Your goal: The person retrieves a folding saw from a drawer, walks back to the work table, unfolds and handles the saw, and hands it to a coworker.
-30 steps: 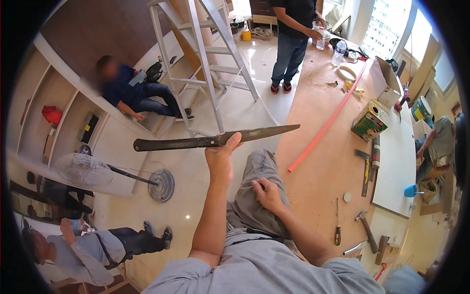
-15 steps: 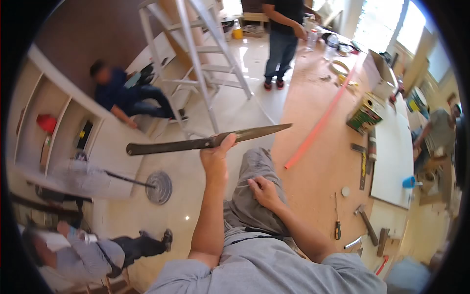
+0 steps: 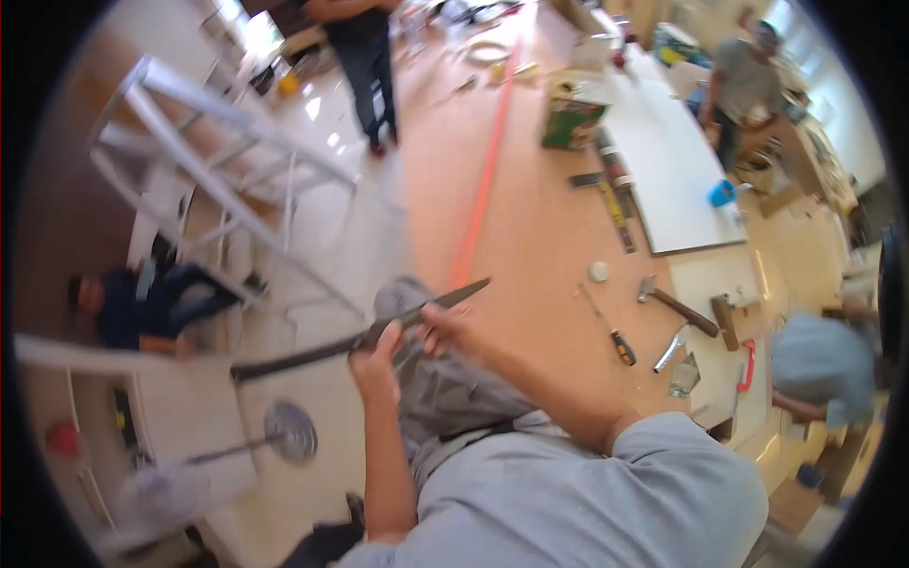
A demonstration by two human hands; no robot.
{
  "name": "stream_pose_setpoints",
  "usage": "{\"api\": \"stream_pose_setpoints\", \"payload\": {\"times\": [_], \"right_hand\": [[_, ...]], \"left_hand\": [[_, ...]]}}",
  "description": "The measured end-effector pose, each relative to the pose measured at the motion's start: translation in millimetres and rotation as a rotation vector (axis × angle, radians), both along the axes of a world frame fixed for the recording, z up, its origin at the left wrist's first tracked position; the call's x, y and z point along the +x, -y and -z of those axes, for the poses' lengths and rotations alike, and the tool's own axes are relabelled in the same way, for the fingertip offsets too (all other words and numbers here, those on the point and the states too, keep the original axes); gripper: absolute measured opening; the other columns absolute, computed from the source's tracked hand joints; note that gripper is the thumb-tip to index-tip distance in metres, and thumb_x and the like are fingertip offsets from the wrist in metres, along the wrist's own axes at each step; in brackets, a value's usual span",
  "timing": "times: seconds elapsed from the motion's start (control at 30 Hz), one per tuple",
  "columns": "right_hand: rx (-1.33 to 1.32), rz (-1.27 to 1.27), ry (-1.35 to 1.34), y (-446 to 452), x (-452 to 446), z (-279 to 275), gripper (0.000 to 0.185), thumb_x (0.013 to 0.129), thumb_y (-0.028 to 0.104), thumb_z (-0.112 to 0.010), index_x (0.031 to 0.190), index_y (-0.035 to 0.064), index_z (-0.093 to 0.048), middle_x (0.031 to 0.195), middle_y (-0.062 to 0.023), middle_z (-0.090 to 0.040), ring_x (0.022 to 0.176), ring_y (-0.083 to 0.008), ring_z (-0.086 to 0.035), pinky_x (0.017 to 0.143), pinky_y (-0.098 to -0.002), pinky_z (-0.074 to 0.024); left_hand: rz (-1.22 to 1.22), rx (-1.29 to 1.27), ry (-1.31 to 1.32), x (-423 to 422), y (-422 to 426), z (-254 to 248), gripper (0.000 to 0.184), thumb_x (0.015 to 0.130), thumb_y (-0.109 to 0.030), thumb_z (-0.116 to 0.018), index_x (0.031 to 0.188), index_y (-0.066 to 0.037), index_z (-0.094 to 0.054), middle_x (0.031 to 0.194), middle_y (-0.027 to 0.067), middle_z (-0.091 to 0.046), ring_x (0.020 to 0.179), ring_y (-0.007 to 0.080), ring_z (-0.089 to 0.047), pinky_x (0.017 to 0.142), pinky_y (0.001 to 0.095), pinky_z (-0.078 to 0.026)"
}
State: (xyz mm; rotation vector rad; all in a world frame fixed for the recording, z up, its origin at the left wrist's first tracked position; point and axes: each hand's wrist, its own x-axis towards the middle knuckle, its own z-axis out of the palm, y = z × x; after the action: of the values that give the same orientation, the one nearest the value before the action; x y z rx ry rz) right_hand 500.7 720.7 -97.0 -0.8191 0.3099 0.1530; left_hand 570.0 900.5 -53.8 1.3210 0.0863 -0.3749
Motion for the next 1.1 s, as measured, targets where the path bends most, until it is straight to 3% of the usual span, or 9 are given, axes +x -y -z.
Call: {"api": "stream_pose_setpoints", "payload": {"times": [0.2, 0.27, 0.37, 0.43, 0.53, 0.67, 0.73, 0.97, 1.1], "right_hand": [[0.107, 0.103, -0.004, 13, -15, 11, 0.039, 0.107, 0.040, -0.066, 0.102, 0.0018, -0.074, 0.095, -0.0091, -0.078, 0.074, -0.0158, -0.072, 0.067, -0.0309, -0.0588], [0.130, 0.137, 0.011, 14, -18, 15, 0.033, 0.109, 0.033, -0.062, 0.110, 0.0018, -0.072, 0.096, -0.0098, -0.078, 0.073, -0.0175, -0.073, 0.065, -0.0293, -0.0584], [0.142, 0.138, 0.032, 12, -18, 14, 0.034, 0.110, 0.033, -0.060, 0.108, 0.0006, -0.072, 0.095, -0.0112, -0.077, 0.072, -0.0176, -0.072, 0.064, -0.0295, -0.0591], [0.150, 0.134, 0.061, 12, -19, 4, 0.035, 0.111, 0.032, -0.060, 0.107, 0.0002, -0.072, 0.094, -0.0117, -0.077, 0.072, -0.0179, -0.072, 0.063, -0.0298, -0.0594], [0.128, 0.115, 0.136, 12, -18, -4, 0.034, 0.111, 0.031, -0.059, 0.103, 0.0011, -0.074, 0.097, -0.0116, -0.077, 0.073, -0.0169, -0.073, 0.062, -0.0300, -0.0585], [0.160, 0.109, 0.125, 13, -15, -1, 0.036, 0.111, 0.032, -0.059, 0.102, 0.0004, -0.073, 0.090, -0.0116, -0.076, 0.068, -0.0180, -0.071, 0.062, -0.0309, -0.0586], [0.169, 0.106, 0.108, 12, -13, -4, 0.036, 0.111, 0.032, -0.058, 0.101, 0.0003, -0.072, 0.088, -0.0118, -0.075, 0.067, -0.0189, -0.070, 0.061, -0.0316, -0.0587], [0.189, 0.180, -0.128, 6, -7, -21, 0.026, 0.107, 0.027, -0.061, 0.090, 0.0076, -0.066, 0.075, -0.0082, -0.071, 0.059, -0.0166, -0.064, 0.056, -0.0298, -0.0506], [0.218, 0.197, -0.170, 5, -7, -35, 0.021, 0.105, 0.024, -0.061, 0.090, 0.0098, -0.063, 0.071, -0.0066, -0.069, 0.055, -0.0146, -0.060, 0.053, -0.0290, -0.0481]], "left_hand": [[0.125, -0.112, -0.019, 8, -27, 11, 0.026, 0.098, -0.005, -0.076, 0.122, 0.001, -0.070, 0.106, 0.0085, -0.076, 0.095, 0.0187, -0.075, 0.085, 0.0331, -0.063], [0.114, -0.134, -0.031, 8, -34, 12, 0.026, 0.098, -0.003, -0.075, 0.123, 0.001, -0.069, 0.108, 0.0095, -0.076, 0.095, 0.0207, -0.075, 0.086, 0.0342, -0.063], [0.170, -0.168, 0.032, 7, -36, 1, 0.028, 0.097, -0.001, -0.075, 0.123, 0.000, -0.068, 0.107, 0.0089, -0.076, 0.095, 0.0204, -0.075, 0.086, 0.0348, -0.063], [0.284, -0.160, 0.106, 9, -41, -6, 0.037, 0.092, 0.005, -0.080, 0.125, -0.002, -0.067, 0.108, 0.0050, -0.073, 0.097, 0.0138, -0.071, 0.088, 0.0282, -0.060], [0.324, -0.095, 0.196, 9, -45, -19, 0.035, 0.090, 0.008, -0.079, 0.122, 0.000, -0.066, 0.104, 0.0060, -0.074, 0.097, 0.0160, -0.073, 0.088, 0.0321, -0.062], [0.366, 0.009, 0.326, 7, -49, -28, 0.039, 0.089, 0.009, -0.080, 0.123, 0.000, -0.065, 0.104, 0.0061, -0.073, 0.097, 0.0152, -0.073, 0.088, 0.0306, -0.061], [0.339, -0.014, 0.342, 5, -48, -28, 0.037, 0.091, -0.001, -0.085, 0.123, -0.002, -0.066, 0.104, -0.0005, -0.073, 0.094, 0.0050, -0.066, 0.084, 0.0212, -0.054], [0.313, -0.058, 0.187, 6, -50, -32, 0.034, 0.094, -0.003, -0.081, 0.124, 0.001, -0.064, 0.107, 0.0036, -0.075, 0.100, 0.0121, -0.072, 0.088, 0.0256, -0.059], [0.339, -0.080, 0.133, 3, -56, -39, 0.043, 0.094, -0.004, -0.081, 0.133, 0.003, -0.062, 0.112, 0.0074, -0.075, 0.103, 0.0159, -0.073, 0.092, 0.0292, -0.060]]}}
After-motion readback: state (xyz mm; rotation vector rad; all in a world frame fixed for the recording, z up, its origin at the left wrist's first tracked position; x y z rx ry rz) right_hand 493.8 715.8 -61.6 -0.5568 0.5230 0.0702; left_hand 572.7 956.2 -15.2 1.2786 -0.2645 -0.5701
